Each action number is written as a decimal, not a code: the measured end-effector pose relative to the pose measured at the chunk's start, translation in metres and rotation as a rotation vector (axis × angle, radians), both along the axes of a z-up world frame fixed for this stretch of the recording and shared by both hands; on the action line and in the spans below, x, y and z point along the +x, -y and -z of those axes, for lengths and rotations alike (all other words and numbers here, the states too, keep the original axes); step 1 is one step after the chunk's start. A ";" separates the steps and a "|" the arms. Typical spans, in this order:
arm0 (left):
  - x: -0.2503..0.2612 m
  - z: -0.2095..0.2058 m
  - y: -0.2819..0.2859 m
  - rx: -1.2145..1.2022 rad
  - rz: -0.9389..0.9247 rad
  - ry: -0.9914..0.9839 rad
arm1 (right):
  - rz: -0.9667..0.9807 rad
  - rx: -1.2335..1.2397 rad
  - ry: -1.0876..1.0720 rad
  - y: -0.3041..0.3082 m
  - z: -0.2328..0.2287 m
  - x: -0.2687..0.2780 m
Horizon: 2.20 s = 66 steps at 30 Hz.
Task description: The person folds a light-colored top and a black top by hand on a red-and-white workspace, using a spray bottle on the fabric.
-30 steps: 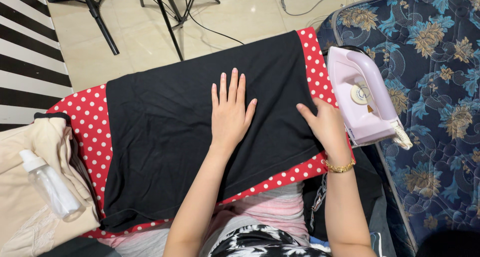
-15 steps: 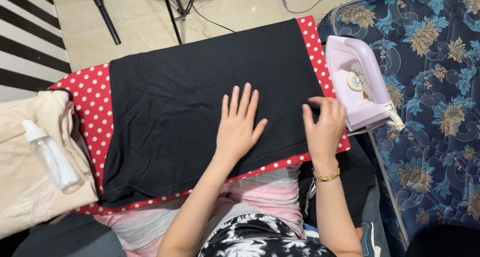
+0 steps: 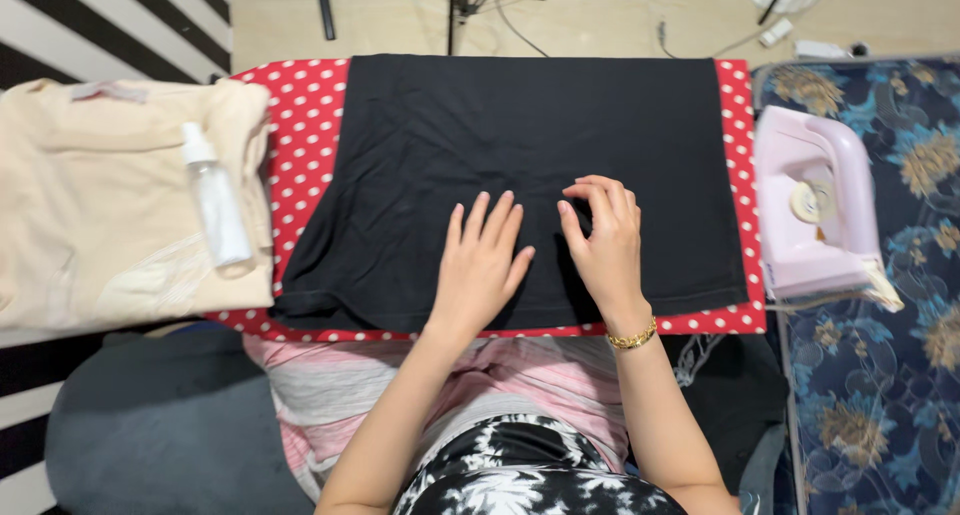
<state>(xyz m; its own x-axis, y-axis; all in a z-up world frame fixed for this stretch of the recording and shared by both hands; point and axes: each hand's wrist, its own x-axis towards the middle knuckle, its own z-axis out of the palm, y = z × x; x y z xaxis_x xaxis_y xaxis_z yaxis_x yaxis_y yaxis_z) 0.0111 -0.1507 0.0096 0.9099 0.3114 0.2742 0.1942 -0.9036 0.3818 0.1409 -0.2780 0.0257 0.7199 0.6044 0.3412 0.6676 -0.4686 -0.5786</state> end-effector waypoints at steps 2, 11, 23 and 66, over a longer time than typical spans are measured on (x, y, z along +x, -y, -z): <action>-0.011 -0.005 -0.022 -0.024 -0.067 0.046 | -0.074 0.012 -0.015 -0.022 -0.001 -0.005; -0.039 -0.011 -0.129 -0.015 -0.370 0.171 | -0.337 0.005 -0.060 -0.128 0.002 -0.020; -0.014 0.019 -0.157 -0.062 -0.379 0.011 | -0.183 -0.255 -0.234 -0.259 0.008 -0.005; 0.060 0.081 -0.275 -0.740 -0.569 0.587 | -0.290 0.408 -0.853 -0.234 0.055 0.033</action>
<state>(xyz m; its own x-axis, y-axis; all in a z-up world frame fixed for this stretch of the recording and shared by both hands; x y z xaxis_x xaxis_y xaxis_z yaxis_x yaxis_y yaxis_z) 0.0710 0.1245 -0.0716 0.3706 0.9092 0.1897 0.1203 -0.2495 0.9609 0.1740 -0.0436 -0.0290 0.6640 0.7478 -0.0017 0.0090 -0.0103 -0.9999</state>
